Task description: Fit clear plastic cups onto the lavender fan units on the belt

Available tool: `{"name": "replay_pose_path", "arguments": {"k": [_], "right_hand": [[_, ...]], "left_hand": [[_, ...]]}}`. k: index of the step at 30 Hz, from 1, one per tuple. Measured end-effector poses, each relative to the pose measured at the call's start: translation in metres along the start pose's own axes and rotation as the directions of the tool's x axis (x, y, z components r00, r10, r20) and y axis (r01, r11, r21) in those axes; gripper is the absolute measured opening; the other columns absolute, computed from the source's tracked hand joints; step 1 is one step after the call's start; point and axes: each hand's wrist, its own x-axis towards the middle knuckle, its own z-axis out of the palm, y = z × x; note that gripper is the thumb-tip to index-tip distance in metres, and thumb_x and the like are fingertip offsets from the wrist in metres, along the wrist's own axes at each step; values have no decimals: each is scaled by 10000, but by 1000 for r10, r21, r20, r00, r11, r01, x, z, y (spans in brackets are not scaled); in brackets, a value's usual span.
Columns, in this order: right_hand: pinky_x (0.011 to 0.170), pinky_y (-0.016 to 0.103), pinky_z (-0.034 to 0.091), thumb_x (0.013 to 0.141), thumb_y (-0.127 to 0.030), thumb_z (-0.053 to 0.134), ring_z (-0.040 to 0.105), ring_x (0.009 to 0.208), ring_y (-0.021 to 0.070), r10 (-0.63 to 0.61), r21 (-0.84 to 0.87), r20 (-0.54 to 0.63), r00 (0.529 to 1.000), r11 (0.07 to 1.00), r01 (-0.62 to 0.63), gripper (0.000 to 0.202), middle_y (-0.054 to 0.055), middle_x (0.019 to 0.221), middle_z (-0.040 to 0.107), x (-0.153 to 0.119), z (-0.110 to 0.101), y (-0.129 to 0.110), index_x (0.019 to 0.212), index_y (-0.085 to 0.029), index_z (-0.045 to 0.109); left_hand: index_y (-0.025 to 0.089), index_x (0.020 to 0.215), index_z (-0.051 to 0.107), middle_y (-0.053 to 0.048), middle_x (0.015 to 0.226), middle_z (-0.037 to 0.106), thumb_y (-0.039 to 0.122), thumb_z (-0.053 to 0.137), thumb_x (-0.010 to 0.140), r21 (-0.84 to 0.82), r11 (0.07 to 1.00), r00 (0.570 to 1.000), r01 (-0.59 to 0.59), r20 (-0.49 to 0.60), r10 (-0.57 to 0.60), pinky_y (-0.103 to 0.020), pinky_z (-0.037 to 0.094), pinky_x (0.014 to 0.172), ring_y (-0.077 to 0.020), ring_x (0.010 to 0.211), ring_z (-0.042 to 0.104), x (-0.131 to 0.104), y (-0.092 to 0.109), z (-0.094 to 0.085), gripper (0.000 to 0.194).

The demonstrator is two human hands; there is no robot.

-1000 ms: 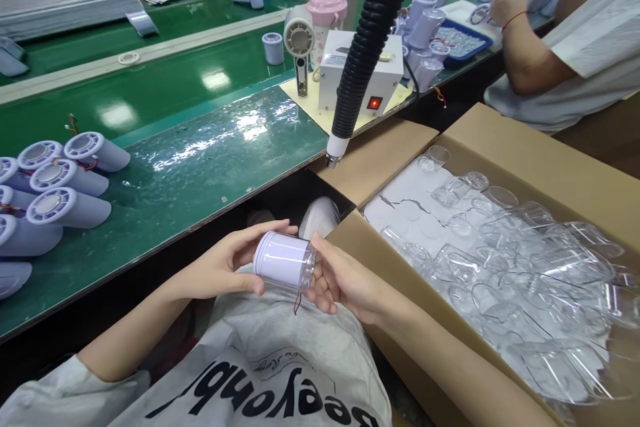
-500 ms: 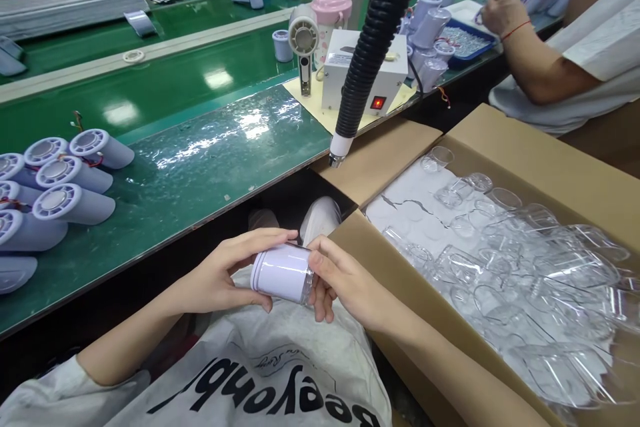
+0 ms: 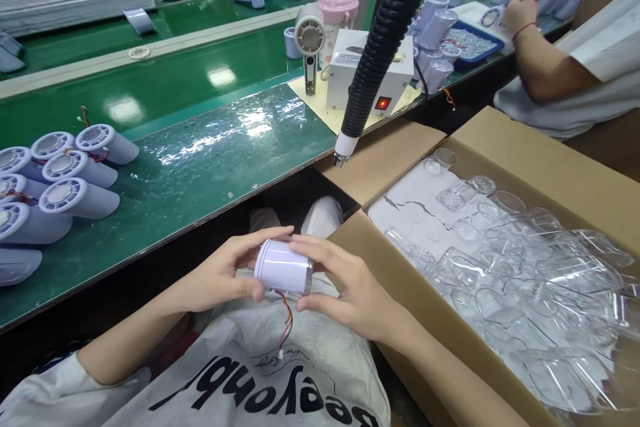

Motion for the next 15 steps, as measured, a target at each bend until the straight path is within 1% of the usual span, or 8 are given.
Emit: {"name": "replay_pose_path", "arguments": {"k": [2, 4, 6, 8, 10, 12, 14, 15], "right_hand": [[940, 358, 532, 880, -309, 694, 580, 1173, 226, 168, 251, 9, 986, 954, -165, 518, 25, 1347, 553, 0, 2, 1, 1349, -384, 488], [920, 362, 543, 873, -344, 697, 608, 1130, 226, 245, 395, 26, 969, 888, -235, 483, 31, 1311, 581, -1, 4, 1, 1324, -364, 525], [918, 371, 542, 836, -340, 738, 628, 1090, 231, 281, 414, 16, 959, 872, -262, 478, 35, 1289, 599, -2, 6, 2, 1286, -345, 578], [898, 386, 550, 804, -329, 767, 653, 1029, 236, 316, 389, 4, 949, 873, -292, 473, 43, 1250, 626, -3, 7, 2, 1253, -329, 619], [866, 400, 564, 778, -323, 786, 673, 958, 238, 344, 375, 4, 939, 870, -321, 486, 49, 1200, 653, -4, 9, 2, 1241, -315, 637], [822, 393, 579, 769, -304, 789, 686, 861, 217, 377, 370, 14, 926, 859, -355, 495, 41, 1111, 686, -4, 9, 2, 1242, -313, 642], [798, 377, 588, 773, -281, 783, 687, 815, 197, 384, 376, 12, 923, 854, -360, 476, 29, 1097, 690, -4, 10, 2, 1228, -324, 651], [810, 374, 588, 772, -273, 784, 686, 851, 200, 366, 378, 3, 930, 861, -340, 463, 28, 1140, 677, -3, 10, 1, 1214, -330, 659]], "left_hand": [[315, 1421, 430, -101, 1433, 485, 279, 796, 712, 63, 996, 997, -62, 49, 58, -414, 485, 1018, -281, 1251, 536, -1, -1, -2, 798], [351, 1445, 380, -95, 1480, 435, 222, 763, 749, 61, 994, 992, -87, 92, 82, -432, 460, 1052, -273, 1299, 501, -2, -3, -4, 805], [359, 1453, 361, -99, 1487, 428, 199, 748, 764, 15, 998, 992, -68, 107, 66, -441, 459, 1054, -269, 1295, 511, -3, -5, -5, 807], [352, 1449, 372, -102, 1456, 469, 189, 771, 737, -4, 999, 993, -42, 107, 42, -444, 465, 1046, -274, 1274, 533, -3, -8, -5, 833], [350, 1438, 395, -95, 1403, 526, 185, 798, 703, 18, 999, 994, -50, 102, 48, -433, 485, 1022, -276, 1238, 561, -3, -10, -4, 854], [356, 1436, 396, -86, 1368, 557, 187, 801, 698, 39, 996, 993, -75, 97, 71, -426, 503, 999, -268, 1205, 585, -2, -12, -2, 859], [364, 1438, 388, -87, 1399, 532, 192, 794, 706, 43, 993, 990, -106, 94, 102, -438, 500, 1006, -272, 1230, 567, -1, -15, 0, 855], [367, 1438, 387, -89, 1440, 494, 194, 792, 709, 41, 992, 990, -116, 88, 112, -452, 485, 1024, -283, 1275, 529, -1, -16, 0, 852]]}}
